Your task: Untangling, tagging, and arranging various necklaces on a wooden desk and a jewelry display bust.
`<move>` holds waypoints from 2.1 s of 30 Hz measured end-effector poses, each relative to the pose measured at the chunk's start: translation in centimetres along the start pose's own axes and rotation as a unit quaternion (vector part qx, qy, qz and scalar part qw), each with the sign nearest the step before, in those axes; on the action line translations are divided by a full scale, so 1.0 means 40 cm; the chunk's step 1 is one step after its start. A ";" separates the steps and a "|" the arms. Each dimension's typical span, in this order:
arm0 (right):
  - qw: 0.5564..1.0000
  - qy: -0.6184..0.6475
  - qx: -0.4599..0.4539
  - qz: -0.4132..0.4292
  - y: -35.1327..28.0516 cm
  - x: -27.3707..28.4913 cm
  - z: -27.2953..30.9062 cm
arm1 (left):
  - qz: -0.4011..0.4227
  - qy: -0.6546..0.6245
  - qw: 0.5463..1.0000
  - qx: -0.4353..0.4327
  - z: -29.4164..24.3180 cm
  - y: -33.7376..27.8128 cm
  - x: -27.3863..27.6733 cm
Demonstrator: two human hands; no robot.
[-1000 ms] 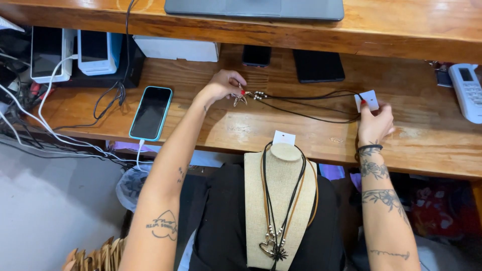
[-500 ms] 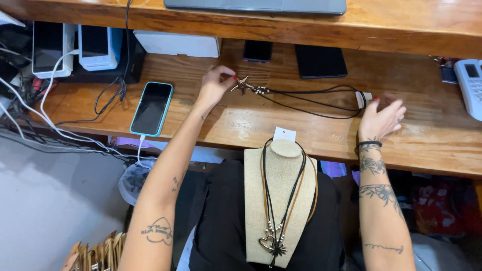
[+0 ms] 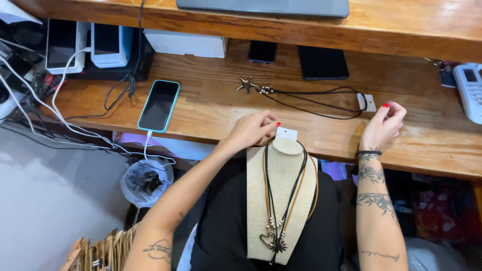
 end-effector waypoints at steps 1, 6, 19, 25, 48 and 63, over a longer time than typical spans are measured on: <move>1.000 -0.011 -0.013 0.004 -0.002 0.005 0.000 | -0.008 0.035 0.999 0.014 -0.009 0.009 0.002; 1.000 0.014 -0.012 -0.006 0.003 -0.001 -0.010 | 0.046 0.033 0.994 0.090 -0.024 0.049 -0.037; 0.935 0.305 0.062 0.170 -0.128 0.052 0.225 | -0.077 -0.242 0.959 -0.127 -0.254 -0.047 0.084; 0.434 0.625 -0.122 0.637 -0.504 0.300 0.463 | 0.036 -0.310 0.930 -0.193 -0.504 -0.241 0.255; 0.655 0.172 -0.150 0.720 -0.229 -0.004 0.156 | -0.213 -0.427 0.876 0.069 0.021 0.056 0.386; 0.716 -0.048 -0.032 0.695 -0.229 -0.261 0.135 | -0.272 -0.306 0.895 0.175 0.439 0.109 0.285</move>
Point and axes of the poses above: each hand's wrist, its own y-axis towards the middle knuckle, its own x-axis out of the back of the hand, z = x × y, the point moved 9 cm from there along y, towards the middle knuckle, and after that the axes turned 11 degrees about -z, right-handed, at the moved point
